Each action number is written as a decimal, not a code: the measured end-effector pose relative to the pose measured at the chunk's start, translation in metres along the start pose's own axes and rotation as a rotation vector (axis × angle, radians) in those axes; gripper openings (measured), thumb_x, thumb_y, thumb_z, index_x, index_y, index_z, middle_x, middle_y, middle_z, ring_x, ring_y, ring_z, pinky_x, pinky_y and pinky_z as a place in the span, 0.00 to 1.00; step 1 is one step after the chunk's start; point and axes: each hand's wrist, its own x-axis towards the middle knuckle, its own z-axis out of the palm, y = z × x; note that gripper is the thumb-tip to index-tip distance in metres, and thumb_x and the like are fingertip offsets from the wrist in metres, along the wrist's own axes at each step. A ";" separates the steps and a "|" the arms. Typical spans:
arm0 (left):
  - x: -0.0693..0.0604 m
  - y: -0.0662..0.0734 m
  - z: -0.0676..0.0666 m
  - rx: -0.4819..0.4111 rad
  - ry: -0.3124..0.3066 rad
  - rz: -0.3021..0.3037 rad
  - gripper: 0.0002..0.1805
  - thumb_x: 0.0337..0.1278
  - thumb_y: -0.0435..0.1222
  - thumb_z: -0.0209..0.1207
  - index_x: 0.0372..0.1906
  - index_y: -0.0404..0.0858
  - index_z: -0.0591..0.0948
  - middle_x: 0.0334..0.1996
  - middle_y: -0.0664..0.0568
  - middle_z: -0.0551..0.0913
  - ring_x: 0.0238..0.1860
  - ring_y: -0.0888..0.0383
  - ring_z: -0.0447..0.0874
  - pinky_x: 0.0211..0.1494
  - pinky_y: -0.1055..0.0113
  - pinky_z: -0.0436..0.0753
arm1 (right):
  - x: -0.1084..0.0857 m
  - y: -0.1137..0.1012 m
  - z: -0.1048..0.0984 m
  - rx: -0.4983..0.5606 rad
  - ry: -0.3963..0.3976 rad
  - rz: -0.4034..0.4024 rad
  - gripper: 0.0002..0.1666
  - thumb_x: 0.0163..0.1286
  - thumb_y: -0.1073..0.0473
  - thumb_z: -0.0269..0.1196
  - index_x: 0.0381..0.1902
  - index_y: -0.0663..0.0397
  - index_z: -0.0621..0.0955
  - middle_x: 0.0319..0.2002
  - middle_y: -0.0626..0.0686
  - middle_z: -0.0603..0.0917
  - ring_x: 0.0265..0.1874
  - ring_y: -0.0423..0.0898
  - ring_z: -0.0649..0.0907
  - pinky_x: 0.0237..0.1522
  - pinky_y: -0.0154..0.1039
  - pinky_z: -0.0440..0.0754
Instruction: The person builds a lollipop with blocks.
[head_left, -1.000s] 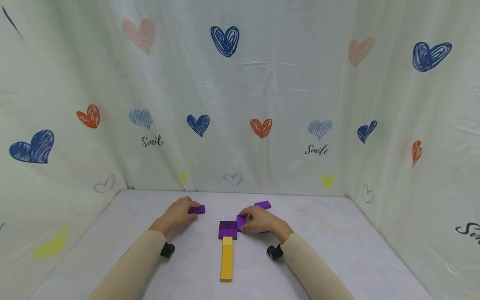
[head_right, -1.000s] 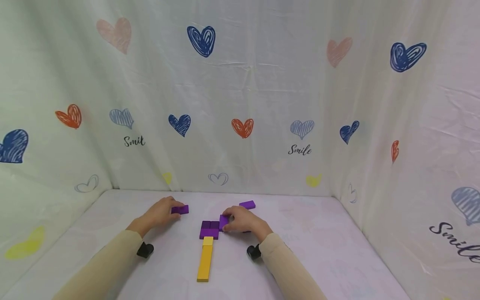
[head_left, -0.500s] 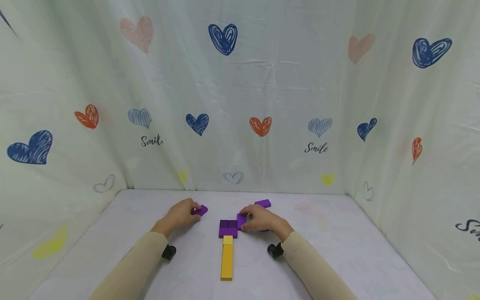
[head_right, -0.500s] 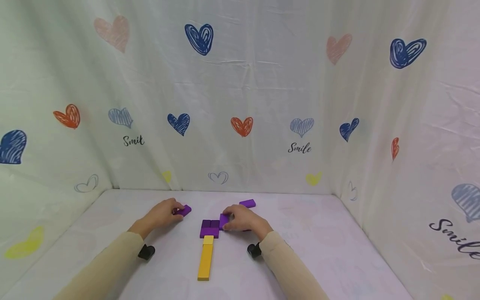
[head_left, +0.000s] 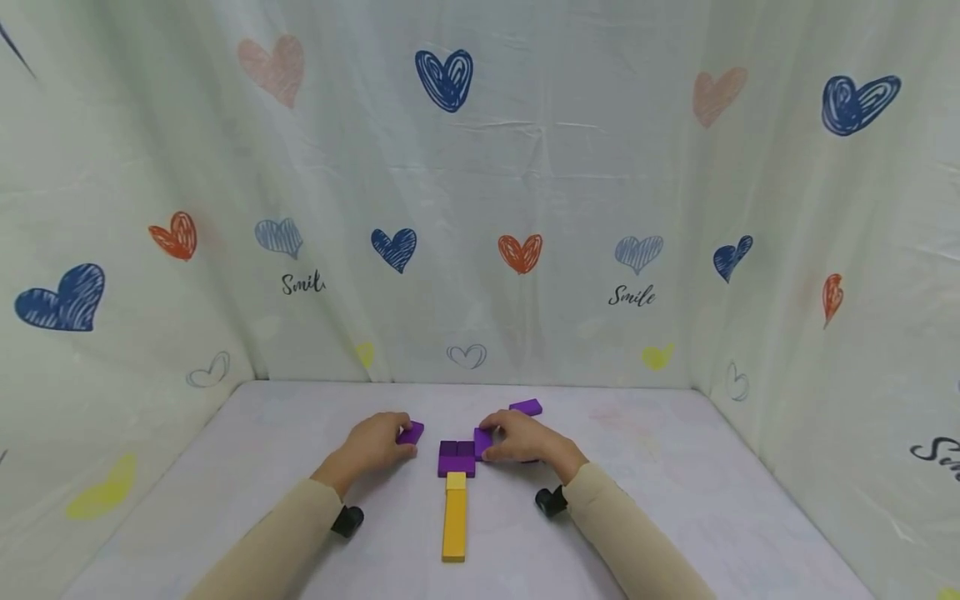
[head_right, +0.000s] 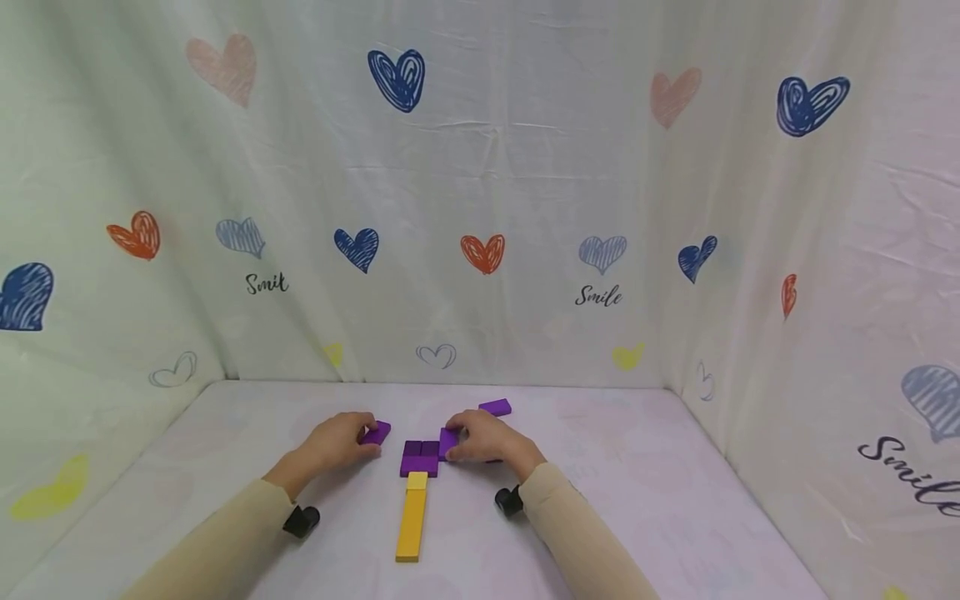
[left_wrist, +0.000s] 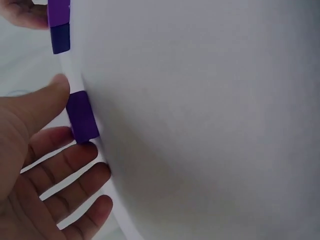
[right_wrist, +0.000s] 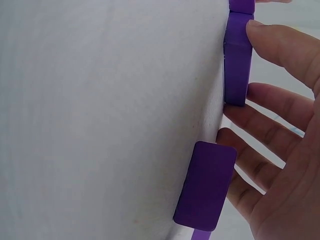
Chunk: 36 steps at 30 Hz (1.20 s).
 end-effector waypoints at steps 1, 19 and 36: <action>0.000 0.000 0.000 -0.002 -0.007 -0.002 0.23 0.47 0.46 0.70 0.47 0.39 0.80 0.33 0.54 0.80 0.33 0.57 0.74 0.43 0.60 0.80 | 0.000 0.000 0.000 0.001 0.000 -0.004 0.30 0.57 0.46 0.70 0.58 0.43 0.78 0.53 0.45 0.79 0.51 0.45 0.77 0.57 0.47 0.76; 0.003 -0.003 -0.008 -0.114 -0.088 0.073 0.26 0.50 0.36 0.69 0.57 0.41 0.78 0.56 0.45 0.78 0.59 0.45 0.73 0.64 0.49 0.71 | 0.003 0.003 0.000 -0.002 -0.001 -0.002 0.30 0.57 0.45 0.70 0.58 0.43 0.78 0.53 0.44 0.79 0.51 0.44 0.76 0.57 0.46 0.76; 0.007 0.015 0.004 -0.071 -0.083 0.116 0.25 0.48 0.43 0.70 0.54 0.43 0.79 0.54 0.49 0.79 0.58 0.48 0.74 0.64 0.51 0.72 | 0.003 0.002 0.001 -0.003 0.001 0.011 0.29 0.58 0.46 0.69 0.58 0.42 0.78 0.54 0.43 0.79 0.53 0.45 0.76 0.58 0.47 0.75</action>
